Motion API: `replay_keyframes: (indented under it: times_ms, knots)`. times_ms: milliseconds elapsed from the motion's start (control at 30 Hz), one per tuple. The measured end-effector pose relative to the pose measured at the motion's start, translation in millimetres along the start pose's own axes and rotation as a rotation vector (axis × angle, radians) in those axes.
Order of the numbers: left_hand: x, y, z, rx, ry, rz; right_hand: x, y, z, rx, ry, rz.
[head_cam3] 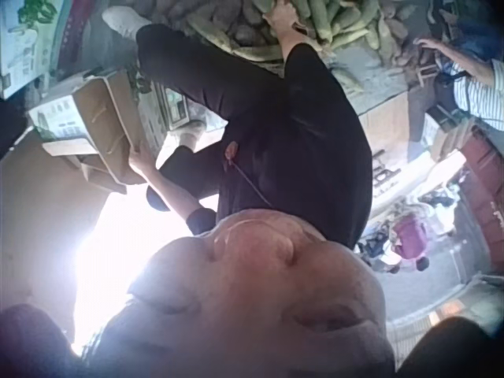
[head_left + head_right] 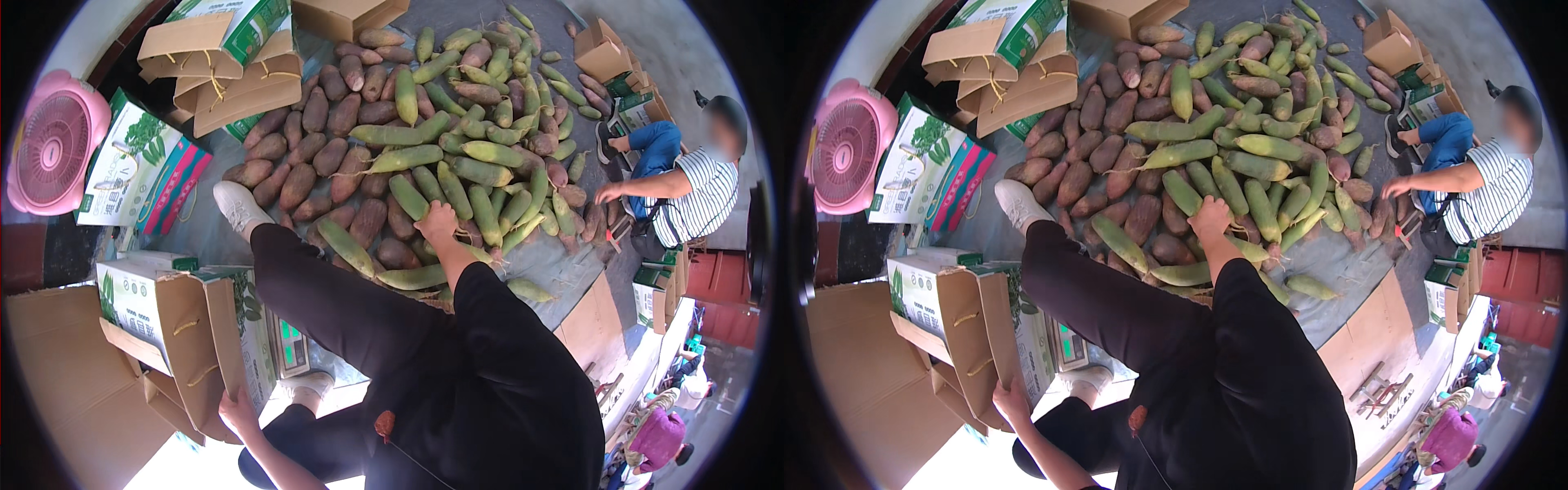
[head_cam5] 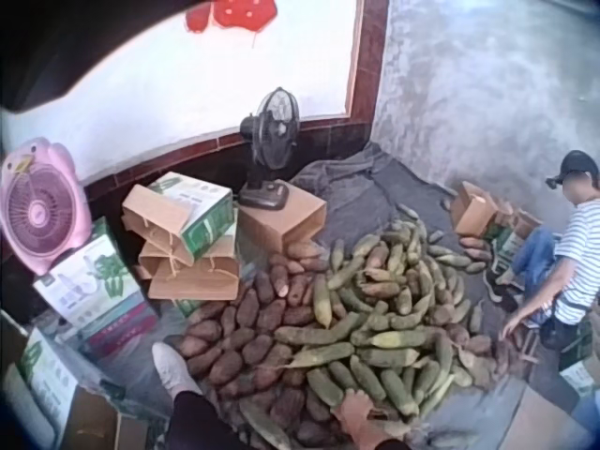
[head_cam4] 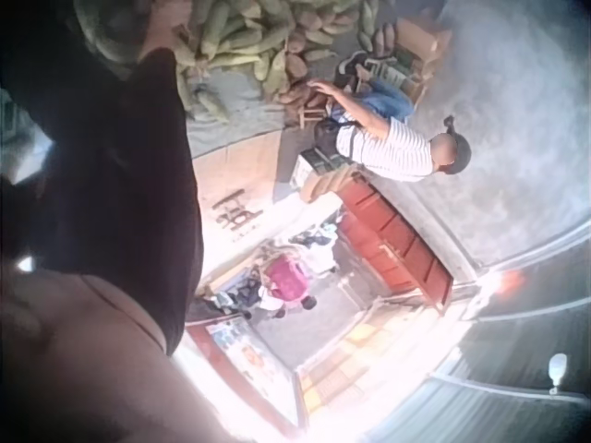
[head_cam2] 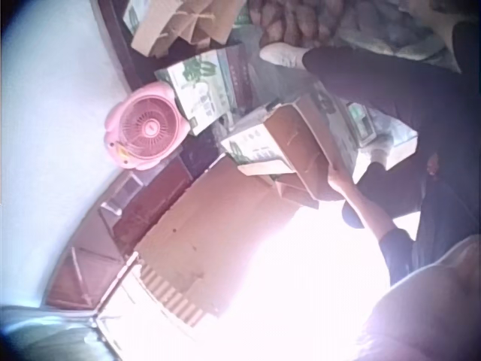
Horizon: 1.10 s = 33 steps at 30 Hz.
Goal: Sorting and weighing green produce and packing into boxes.
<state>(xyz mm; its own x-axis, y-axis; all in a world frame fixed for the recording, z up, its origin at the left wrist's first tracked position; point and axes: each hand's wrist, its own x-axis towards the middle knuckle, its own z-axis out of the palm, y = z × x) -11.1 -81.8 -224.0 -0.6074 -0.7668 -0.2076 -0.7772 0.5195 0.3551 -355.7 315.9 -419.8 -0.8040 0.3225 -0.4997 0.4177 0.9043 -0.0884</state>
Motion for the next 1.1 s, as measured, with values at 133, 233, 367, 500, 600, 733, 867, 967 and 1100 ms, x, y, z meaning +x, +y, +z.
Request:
replay_keyframes:
  times_ms: [133, 233, 367, 500, 600, 733, 867, 967, 1100]
  knots:
    - [-0.3, -3.2, -1.0, -0.025, -0.010, -0.031, 4.4, -4.7, 4.7, -0.044, 0.032, -0.056]
    - [0.5, -5.9, -1.0, -0.021, 0.013, -0.005, 5.2, -4.6, 4.2, -0.006, -0.002, -0.080]
    - [1.8, -4.2, -0.5, -0.067, 0.003, -0.001, 19.2, -1.9, -0.6, 0.049, -0.094, -0.181]
    - [2.5, -7.7, -0.6, -0.053, 0.010, 0.009, 16.4, -5.3, -20.3, 0.399, -0.256, -0.198]
    - [-0.3, -9.4, -1.6, -0.047, 0.024, 0.039, -4.2, -30.1, -47.9, 0.512, -0.288, -0.326]
    - [-0.1, -7.3, -2.0, 0.001, 0.028, 0.050, -48.3, -98.6, -106.8, 0.456, -0.146, -0.766]
    - [-2.8, 7.1, -8.6, 0.063, 0.007, 0.047, -104.7, -172.2, -154.7, 0.448, -0.023, -1.240]
    - [-2.8, 11.5, -12.1, 0.026, -0.015, 0.023, -162.1, -221.5, -172.5, 0.451, 0.059, -1.568]
    - [-4.5, 3.1, -11.7, 0.019, 0.026, 0.066, -248.0, -274.0, -170.0, 0.214, 0.007, -1.819]
